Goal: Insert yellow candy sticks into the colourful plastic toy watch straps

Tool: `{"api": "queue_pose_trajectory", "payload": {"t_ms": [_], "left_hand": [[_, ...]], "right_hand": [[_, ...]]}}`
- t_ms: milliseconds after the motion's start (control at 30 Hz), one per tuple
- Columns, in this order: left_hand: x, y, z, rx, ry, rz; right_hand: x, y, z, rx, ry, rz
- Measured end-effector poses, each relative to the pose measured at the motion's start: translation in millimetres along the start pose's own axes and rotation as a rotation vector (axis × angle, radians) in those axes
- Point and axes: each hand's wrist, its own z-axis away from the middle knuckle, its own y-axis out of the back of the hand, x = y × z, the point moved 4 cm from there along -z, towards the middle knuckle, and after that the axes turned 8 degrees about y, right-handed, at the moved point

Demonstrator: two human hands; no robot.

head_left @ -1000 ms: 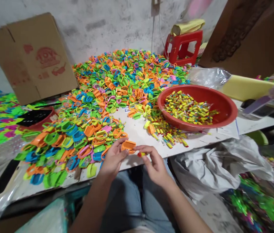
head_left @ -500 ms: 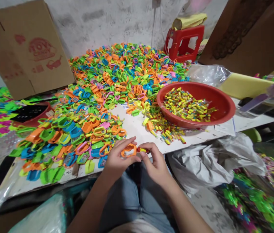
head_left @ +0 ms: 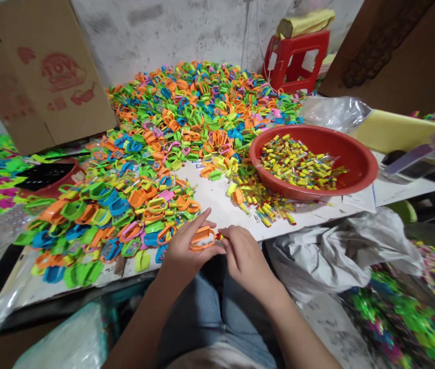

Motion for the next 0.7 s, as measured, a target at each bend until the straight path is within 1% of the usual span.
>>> {"api": "queue_pose_trajectory", "payload": {"t_ms": [67,100,167,233,333,400,467,533,633,700], "left_hand": [[-4,-0.7,-1,-0.010,0.100,0.052],[-6,-1.9,-2,-0.033,0.154,0.077],[-12,-5.6,-4,-0.109,0.250,0.136],[-19,-9.3,-5,-0.189,0.315,0.186],[-27,-11.7,-7,-0.257,0.337,0.147],[-29,-9.5,-8,-0.262,0.306,0.044],[-27,0.0,-12,-0.184,0.225,-0.088],[-23,17.5,-18,-0.046,0.115,-0.226],[-18,55.4,-32,0.213,-0.015,-0.389],[-19,82.2,-41,0.403,-0.042,-0.506]], "right_hand": [[-1,-2,-1,-0.116,0.004,0.088],[-1,-4,0,-0.155,0.002,0.123],[0,-8,1,-0.188,-0.009,0.186],[1,-14,4,-0.190,-0.006,0.228],[4,-26,6,-0.204,0.021,0.213],[7,-31,6,-0.220,-0.002,0.185],[14,-32,4,-0.198,-0.041,0.154],[26,-29,3,-0.125,-0.087,0.135],[51,-22,7,0.017,-0.169,0.188],[67,-20,11,0.057,-0.226,0.270]]}}
